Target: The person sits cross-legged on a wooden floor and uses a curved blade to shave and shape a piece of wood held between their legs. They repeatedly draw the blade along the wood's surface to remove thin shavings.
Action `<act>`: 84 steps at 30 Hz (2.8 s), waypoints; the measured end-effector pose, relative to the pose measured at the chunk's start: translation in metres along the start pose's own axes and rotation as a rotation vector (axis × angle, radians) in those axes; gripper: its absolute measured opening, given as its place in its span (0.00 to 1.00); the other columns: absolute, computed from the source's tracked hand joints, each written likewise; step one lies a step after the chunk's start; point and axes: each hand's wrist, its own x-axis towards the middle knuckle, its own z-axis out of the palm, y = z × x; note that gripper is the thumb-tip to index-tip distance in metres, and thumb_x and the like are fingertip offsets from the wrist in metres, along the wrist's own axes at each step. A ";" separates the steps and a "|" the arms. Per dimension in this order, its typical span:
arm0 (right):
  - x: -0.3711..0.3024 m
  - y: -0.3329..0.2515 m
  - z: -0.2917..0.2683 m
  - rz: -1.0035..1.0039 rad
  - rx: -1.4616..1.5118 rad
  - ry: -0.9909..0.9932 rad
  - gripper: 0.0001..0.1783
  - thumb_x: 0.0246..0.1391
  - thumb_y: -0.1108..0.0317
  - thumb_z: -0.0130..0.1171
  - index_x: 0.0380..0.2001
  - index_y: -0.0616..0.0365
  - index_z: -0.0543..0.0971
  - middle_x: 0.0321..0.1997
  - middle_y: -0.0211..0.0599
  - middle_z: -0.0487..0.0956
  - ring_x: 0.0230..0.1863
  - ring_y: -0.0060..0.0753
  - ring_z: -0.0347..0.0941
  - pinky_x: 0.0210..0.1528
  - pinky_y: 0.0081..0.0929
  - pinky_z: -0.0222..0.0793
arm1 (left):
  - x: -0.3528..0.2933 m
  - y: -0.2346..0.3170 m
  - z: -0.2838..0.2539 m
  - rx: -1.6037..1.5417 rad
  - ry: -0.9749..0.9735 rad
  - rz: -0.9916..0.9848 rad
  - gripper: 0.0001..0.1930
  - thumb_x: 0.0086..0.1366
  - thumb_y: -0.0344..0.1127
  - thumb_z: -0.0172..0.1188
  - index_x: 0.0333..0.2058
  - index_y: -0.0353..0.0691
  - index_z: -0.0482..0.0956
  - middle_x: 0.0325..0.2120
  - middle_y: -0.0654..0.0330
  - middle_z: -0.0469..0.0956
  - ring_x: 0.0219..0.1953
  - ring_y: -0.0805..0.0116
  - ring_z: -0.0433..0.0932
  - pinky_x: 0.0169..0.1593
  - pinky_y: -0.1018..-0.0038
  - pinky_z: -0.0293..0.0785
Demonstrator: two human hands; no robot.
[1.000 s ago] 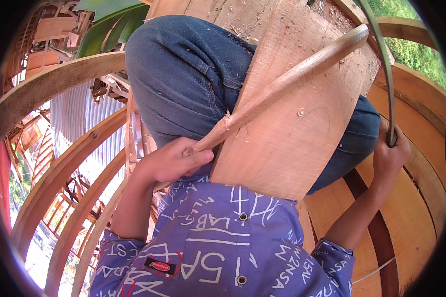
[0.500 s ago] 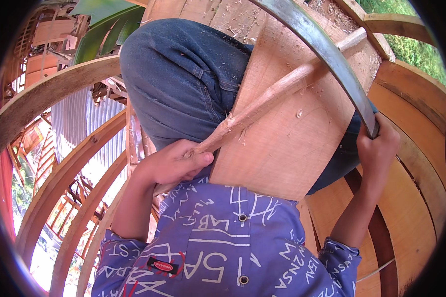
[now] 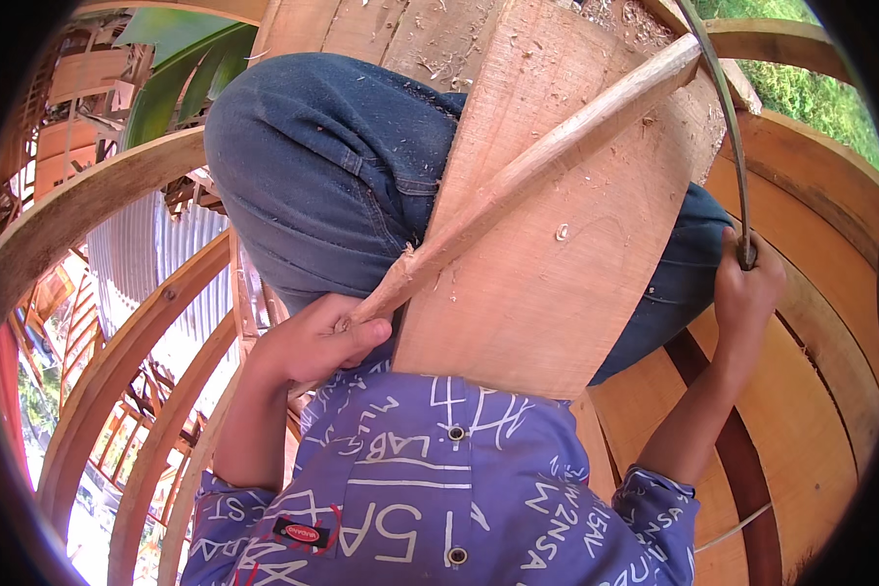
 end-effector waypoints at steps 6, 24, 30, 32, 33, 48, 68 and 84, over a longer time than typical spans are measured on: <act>-0.019 -0.015 0.016 0.063 0.135 0.022 0.15 0.50 0.67 0.60 0.19 0.68 0.71 0.12 0.34 0.53 0.16 0.25 0.48 0.19 0.29 0.46 | -0.003 0.000 0.000 -0.010 0.027 0.008 0.22 0.65 0.52 0.53 0.22 0.38 0.70 0.14 0.71 0.63 0.19 0.82 0.60 0.22 0.80 0.55; -0.046 -0.056 0.005 -0.205 0.072 -0.115 0.07 0.30 0.74 0.56 0.19 0.62 0.70 0.17 0.48 0.70 0.22 0.53 0.68 0.22 0.37 0.60 | -0.007 0.003 0.017 0.108 0.172 0.104 0.20 0.67 0.47 0.51 0.26 0.33 0.73 0.16 0.70 0.65 0.22 0.83 0.61 0.25 0.79 0.58; -0.053 -0.050 0.003 -0.277 0.015 -0.069 0.07 0.30 0.73 0.57 0.18 0.60 0.69 0.17 0.47 0.70 0.23 0.54 0.69 0.23 0.38 0.62 | -0.001 0.010 0.018 0.141 0.147 0.076 0.21 0.66 0.48 0.51 0.25 0.32 0.73 0.16 0.70 0.65 0.23 0.82 0.60 0.26 0.77 0.59; -0.061 -0.064 0.009 -0.349 0.046 -0.120 0.09 0.28 0.73 0.57 0.17 0.59 0.68 0.17 0.46 0.70 0.23 0.53 0.69 0.23 0.38 0.62 | 0.000 0.009 0.018 0.122 0.141 0.095 0.22 0.65 0.51 0.52 0.23 0.37 0.68 0.15 0.71 0.61 0.19 0.82 0.57 0.22 0.79 0.55; -0.064 -0.068 0.013 -0.358 0.053 -0.139 0.11 0.24 0.72 0.57 0.17 0.59 0.67 0.18 0.45 0.69 0.23 0.51 0.69 0.24 0.38 0.62 | 0.000 0.009 0.017 0.113 0.138 0.104 0.23 0.65 0.53 0.53 0.21 0.40 0.65 0.14 0.71 0.59 0.18 0.82 0.55 0.20 0.80 0.53; -0.023 -0.017 -0.014 -0.022 -0.068 -0.036 0.09 0.47 0.70 0.57 0.20 0.64 0.72 0.16 0.52 0.67 0.18 0.53 0.61 0.22 0.36 0.55 | -0.001 0.010 0.009 0.089 0.070 0.019 0.22 0.66 0.49 0.52 0.22 0.35 0.72 0.13 0.71 0.63 0.19 0.82 0.59 0.22 0.78 0.56; -0.041 -0.062 0.005 -0.305 -0.037 -0.147 0.09 0.26 0.71 0.55 0.18 0.62 0.69 0.18 0.49 0.71 0.23 0.56 0.68 0.25 0.44 0.62 | 0.000 0.016 0.007 -0.003 0.022 0.019 0.23 0.66 0.52 0.51 0.20 0.39 0.68 0.14 0.70 0.61 0.17 0.81 0.57 0.20 0.80 0.55; -0.024 -0.028 0.009 -0.078 -0.019 -0.060 0.07 0.35 0.69 0.57 0.22 0.61 0.77 0.17 0.50 0.71 0.23 0.56 0.69 0.25 0.40 0.64 | 0.001 0.011 0.009 -0.117 -0.010 0.045 0.26 0.62 0.60 0.53 0.22 0.42 0.62 0.12 0.72 0.54 0.13 0.84 0.50 0.16 0.82 0.45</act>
